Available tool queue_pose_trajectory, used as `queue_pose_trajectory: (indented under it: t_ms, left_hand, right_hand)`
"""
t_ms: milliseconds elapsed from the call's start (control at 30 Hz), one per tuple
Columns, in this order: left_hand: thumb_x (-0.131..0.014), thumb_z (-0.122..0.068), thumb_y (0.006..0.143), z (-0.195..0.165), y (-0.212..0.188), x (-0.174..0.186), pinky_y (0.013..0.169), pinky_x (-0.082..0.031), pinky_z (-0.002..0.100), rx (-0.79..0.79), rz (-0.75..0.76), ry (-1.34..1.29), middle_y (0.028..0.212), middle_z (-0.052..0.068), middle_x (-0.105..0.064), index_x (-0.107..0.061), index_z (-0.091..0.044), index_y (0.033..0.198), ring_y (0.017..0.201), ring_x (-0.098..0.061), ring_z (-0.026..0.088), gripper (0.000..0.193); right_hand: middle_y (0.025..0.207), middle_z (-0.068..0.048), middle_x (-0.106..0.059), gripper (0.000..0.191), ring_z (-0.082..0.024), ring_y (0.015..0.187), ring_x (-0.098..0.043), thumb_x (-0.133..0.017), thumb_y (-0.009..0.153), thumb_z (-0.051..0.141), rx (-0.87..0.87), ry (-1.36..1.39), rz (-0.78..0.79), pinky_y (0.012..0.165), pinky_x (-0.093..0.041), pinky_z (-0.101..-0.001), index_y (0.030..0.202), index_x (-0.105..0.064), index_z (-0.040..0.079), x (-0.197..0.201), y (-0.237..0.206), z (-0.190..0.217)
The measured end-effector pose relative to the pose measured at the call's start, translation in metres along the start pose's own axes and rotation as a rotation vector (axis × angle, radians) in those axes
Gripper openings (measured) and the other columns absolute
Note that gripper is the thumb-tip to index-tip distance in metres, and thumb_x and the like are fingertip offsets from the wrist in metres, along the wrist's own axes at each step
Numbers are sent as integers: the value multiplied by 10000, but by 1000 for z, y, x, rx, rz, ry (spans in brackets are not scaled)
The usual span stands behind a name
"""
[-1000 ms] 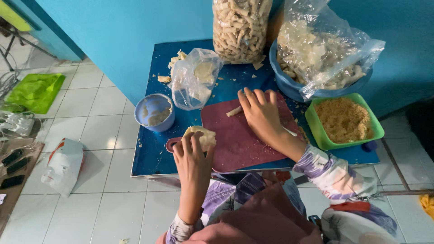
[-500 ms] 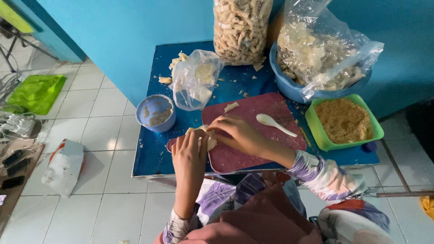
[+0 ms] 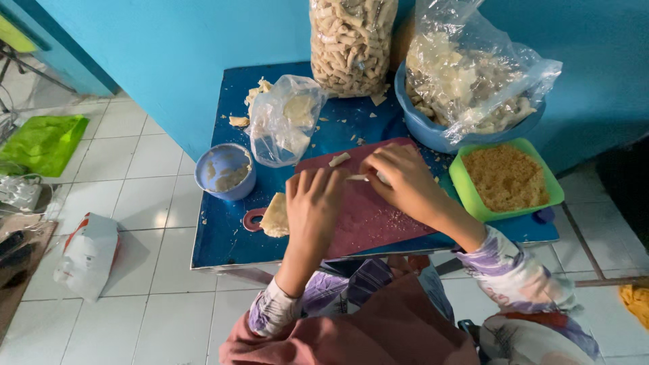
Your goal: The person pinches pieces from a sheet of dough on a cutting board, shapes each piece by hand, dips or rolls it in a green container of brown crumbs, and places the coated piece with the pile of finished dough sticks on the table. They occasionally reposition the dough sheet and gather shaped pieces.
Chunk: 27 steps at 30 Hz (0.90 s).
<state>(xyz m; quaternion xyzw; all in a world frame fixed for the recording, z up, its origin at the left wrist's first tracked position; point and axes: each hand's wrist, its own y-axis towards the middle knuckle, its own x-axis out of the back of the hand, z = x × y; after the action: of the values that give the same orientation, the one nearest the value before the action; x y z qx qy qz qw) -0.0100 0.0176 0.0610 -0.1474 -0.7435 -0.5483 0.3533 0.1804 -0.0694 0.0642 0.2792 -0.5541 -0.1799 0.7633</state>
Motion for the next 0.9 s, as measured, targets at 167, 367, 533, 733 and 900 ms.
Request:
queue_pose_trajectory:
  t_ms: [167, 367, 533, 733, 900]
  left_hand:
    - [-647, -132, 832, -18, -34, -15, 968, -453, 451, -60, 105, -6, 1059, 52, -651, -679, -100, 1096, 998, -605, 272, 267]
    - [-650, -107, 838, -25, -58, -15, 948, -464, 419, 44, 103, -27, 1053, 42, -654, -682, -85, 1105, 1029, -626, 246, 269]
    - [-672, -121, 864, -25, -57, -13, 928, -476, 402, 50, 76, -84, 1078, 24, -671, -687, -98, 1057, 1042, -633, 242, 195]
    - [-641, -86, 830, -25, -57, -11, 952, -474, 408, 68, 95, -86, 1118, 24, -679, -699, -98, 1094, 1065, -635, 239, 271]
    - [-654, -89, 818, -24, -58, -10, 940, -472, 411, 76, 98, -117, 1130, 25, -681, -699, -98, 1094, 1073, -631, 244, 280]
  right_hand:
    - [1007, -46, -679, 271, -286, 1000, -621, -783, 806, 173, -104, -93, 194, 823, -437, -447, 1026, -644, 99, 14, -41, -9]
    - [1014, -77, -674, 316, -319, 982, -619, -749, 851, 142, -338, -241, 171, 815, -457, -465, 1125, -605, 77, -9, -62, -29]
    - [978, -77, -653, 246, -318, 967, -648, -676, 898, 56, -325, 125, 156, 825, -508, -425, 1136, -616, 71, -9, -59, -38]
    - [1064, -100, -600, 393, -290, 939, -657, -587, 890, -51, -139, 145, 336, 767, -510, -423, 1246, -661, 99, 3, -45, -17]
    - [952, -81, -573, 450, -289, 882, -616, -635, 790, -20, 43, -32, 345, 759, -507, -421, 1199, -732, 139, 1, -35, -4]
